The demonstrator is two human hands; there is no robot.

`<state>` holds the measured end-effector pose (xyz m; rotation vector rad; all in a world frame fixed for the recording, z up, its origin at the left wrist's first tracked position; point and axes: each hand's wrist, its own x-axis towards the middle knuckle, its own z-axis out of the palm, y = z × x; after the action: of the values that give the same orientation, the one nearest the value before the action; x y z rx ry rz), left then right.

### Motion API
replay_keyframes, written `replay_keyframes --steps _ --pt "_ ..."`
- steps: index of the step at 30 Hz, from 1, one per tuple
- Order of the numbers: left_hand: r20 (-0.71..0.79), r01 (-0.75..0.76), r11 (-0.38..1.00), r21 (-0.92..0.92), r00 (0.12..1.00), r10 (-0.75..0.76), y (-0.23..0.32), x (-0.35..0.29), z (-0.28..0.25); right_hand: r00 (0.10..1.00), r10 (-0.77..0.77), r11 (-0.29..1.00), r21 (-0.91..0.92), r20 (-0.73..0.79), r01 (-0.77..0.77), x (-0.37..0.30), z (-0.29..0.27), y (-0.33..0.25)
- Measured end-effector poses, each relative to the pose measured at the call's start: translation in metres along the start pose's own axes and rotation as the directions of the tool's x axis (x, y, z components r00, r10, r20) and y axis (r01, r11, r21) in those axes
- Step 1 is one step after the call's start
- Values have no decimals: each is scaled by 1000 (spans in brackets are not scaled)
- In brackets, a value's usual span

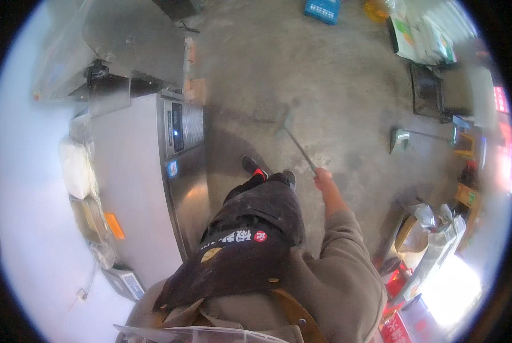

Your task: The person sweeps the floor of a small shop using a broom and dustpan, moving debris into the dustpan. They then empty the dustpan into a trash bin and wash their hands in a basin.

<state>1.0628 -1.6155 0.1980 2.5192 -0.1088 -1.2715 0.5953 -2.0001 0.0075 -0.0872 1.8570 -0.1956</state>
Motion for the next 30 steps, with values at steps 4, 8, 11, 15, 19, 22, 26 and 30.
replay_keyframes --steps 4,8,11,15,19,22,26,30 --pt "50 -47 999 16 998 46 30 25 -2 968 -154 986 -97 -196 137 -25 -54 11" --pt "69 -60 998 28 996 58 54 35 -1 934 -323 941 -157 -150 300 -58 -51 12" --pt "73 -69 996 54 995 65 70 36 -3 957 -290 950 -118 5 289 -86 -20 -14" --pt "59 -63 994 85 997 58 91 30 3 937 -303 920 -204 173 335 -89 83 -80" --pt "37 -44 992 121 999 40 119 11 21 616 -358 37 -649 701 760 -45 209 -151" --pt "42 -33 986 161 999 26 153 4 39 392 -325 -578 -509 861 638 -6 265 -192" --pt "72 -52 975 215 997 38 204 6 61 617 -350 -274 -707 705 652 40 218 -222" --pt "131 -119 955 273 988 86 261 27 84 979 38 988 142 202 -67 70 38 -204"
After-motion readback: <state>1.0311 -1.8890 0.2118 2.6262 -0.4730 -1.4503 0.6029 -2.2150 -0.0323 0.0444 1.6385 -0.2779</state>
